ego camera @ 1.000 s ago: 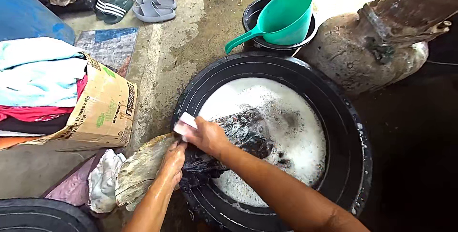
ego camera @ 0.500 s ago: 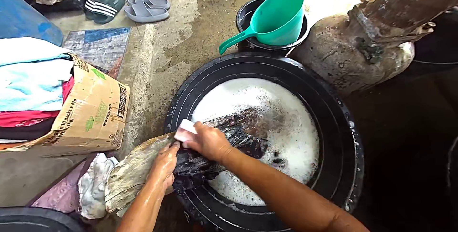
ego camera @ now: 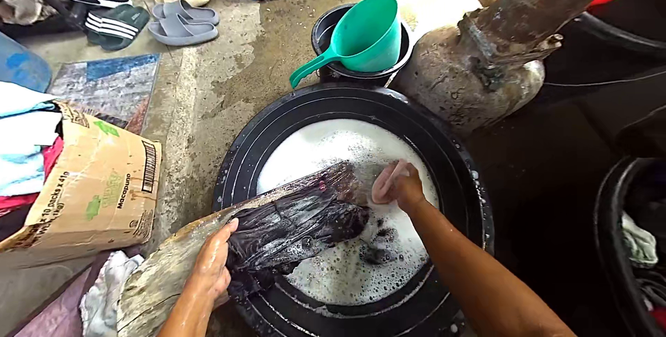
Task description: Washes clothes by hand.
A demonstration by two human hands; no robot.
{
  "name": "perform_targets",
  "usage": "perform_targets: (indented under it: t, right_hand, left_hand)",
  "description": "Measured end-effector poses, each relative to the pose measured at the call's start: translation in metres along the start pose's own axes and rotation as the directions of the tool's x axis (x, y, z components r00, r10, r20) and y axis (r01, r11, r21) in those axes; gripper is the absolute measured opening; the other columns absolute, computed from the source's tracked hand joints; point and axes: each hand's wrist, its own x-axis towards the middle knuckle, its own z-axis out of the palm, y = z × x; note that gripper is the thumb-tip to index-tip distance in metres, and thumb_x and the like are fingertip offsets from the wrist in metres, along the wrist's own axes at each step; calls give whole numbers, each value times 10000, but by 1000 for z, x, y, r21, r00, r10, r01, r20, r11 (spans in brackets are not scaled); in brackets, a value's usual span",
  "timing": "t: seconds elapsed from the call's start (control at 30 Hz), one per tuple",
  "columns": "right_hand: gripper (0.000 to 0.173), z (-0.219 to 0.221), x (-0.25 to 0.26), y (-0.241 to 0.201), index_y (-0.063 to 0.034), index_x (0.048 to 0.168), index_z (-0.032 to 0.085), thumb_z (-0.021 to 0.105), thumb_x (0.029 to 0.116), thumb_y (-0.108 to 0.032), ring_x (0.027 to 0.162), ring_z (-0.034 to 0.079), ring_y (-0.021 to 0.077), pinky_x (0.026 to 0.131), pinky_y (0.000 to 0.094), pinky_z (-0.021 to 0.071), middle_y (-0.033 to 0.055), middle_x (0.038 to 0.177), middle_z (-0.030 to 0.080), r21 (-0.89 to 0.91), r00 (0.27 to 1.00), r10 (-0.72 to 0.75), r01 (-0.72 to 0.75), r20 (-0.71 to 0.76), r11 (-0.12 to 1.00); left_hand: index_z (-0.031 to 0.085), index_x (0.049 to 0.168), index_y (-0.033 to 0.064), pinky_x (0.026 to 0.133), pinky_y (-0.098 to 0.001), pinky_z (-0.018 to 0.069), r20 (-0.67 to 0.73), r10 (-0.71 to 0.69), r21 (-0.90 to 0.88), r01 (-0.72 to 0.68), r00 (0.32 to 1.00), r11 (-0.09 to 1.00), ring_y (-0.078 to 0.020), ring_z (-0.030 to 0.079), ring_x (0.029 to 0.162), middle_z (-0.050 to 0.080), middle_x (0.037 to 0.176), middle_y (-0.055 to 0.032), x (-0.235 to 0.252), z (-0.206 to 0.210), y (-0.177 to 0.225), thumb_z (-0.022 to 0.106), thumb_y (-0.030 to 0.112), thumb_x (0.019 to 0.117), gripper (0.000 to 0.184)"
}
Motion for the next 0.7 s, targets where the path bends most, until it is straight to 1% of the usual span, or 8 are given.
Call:
perform_targets:
  t: [0.1,0.2,0.37,0.43,0.5,0.57,0.6,0.7]
  right_hand:
    - [564,-20,1,11,11,1503,483,607,953,-3,1381,448,528,1089,648,430,367,1539,377,-583,976,-158,218,152,782]
    - [494,-30,0,22,13,1427,581,665,941,-19,1454,324,585,1156,711,314,389,1595,289,-775,901,-306,424,308,469]
    - [342,-44,15,29,55,1212,691,733,911,-103,1342,474,545,1143,702,325,346,1348,578,-767,803,-333,583,494,268]
    - [341,-46,9,18,17,1201,721,712,959,-223,1257,550,530,1091,712,357,315,1238,657,-777,826,-261,561,500,287]
    - [394,-42,0,2,-8,1301,679,572,1055,-297,1223,607,516,1048,713,417,309,1229,681,-793,890,-107,446,444,415]
    - [416,-34,-3,-3,77,1299,634,518,1089,-264,1182,625,502,1031,683,445,344,1220,657,-682,925,16,269,380,680]
    - [383,-29,-5,-4,107,1250,631,539,1079,-224,1075,661,460,971,638,496,332,1140,668,-591,932,50,186,360,785]
    - [303,-20,-28,-16,123,1247,587,612,1014,-69,902,647,325,851,506,533,263,1041,661,-402,850,80,161,520,901]
  left_hand:
    - [567,1304,16,898,-418,563,51,46,-64,-43,998,997,-193,665,1061,672,1170,-126,-6,-1,-5,382,247,1107,356]
    - [572,1238,9,895,-326,572,194,192,-99,-176,962,979,-115,677,1009,695,1081,-67,-19,-2,-3,316,181,1104,337]
    - [746,1085,239,865,-359,619,580,438,-403,-226,687,887,-111,727,990,763,1042,14,-49,-10,45,554,450,999,299]
    - [725,1182,244,897,-381,606,640,525,-501,-213,561,839,-126,708,1061,745,1130,8,-45,-17,58,595,591,932,447]
    - [729,1151,224,807,-394,633,548,476,-548,-134,688,826,-148,736,974,760,1055,-19,-33,-8,42,621,710,839,588]
    - [634,1186,198,729,-436,639,460,229,-423,-14,858,906,-183,736,910,744,1009,-48,-29,17,14,361,783,923,698]
    - [602,1215,198,735,-440,633,488,103,-319,67,867,945,-187,732,910,741,1008,-48,-32,31,6,240,762,966,715]
    - [687,1111,185,761,-393,638,696,46,-204,135,716,970,-165,742,883,758,965,-49,-46,46,9,539,635,939,504]
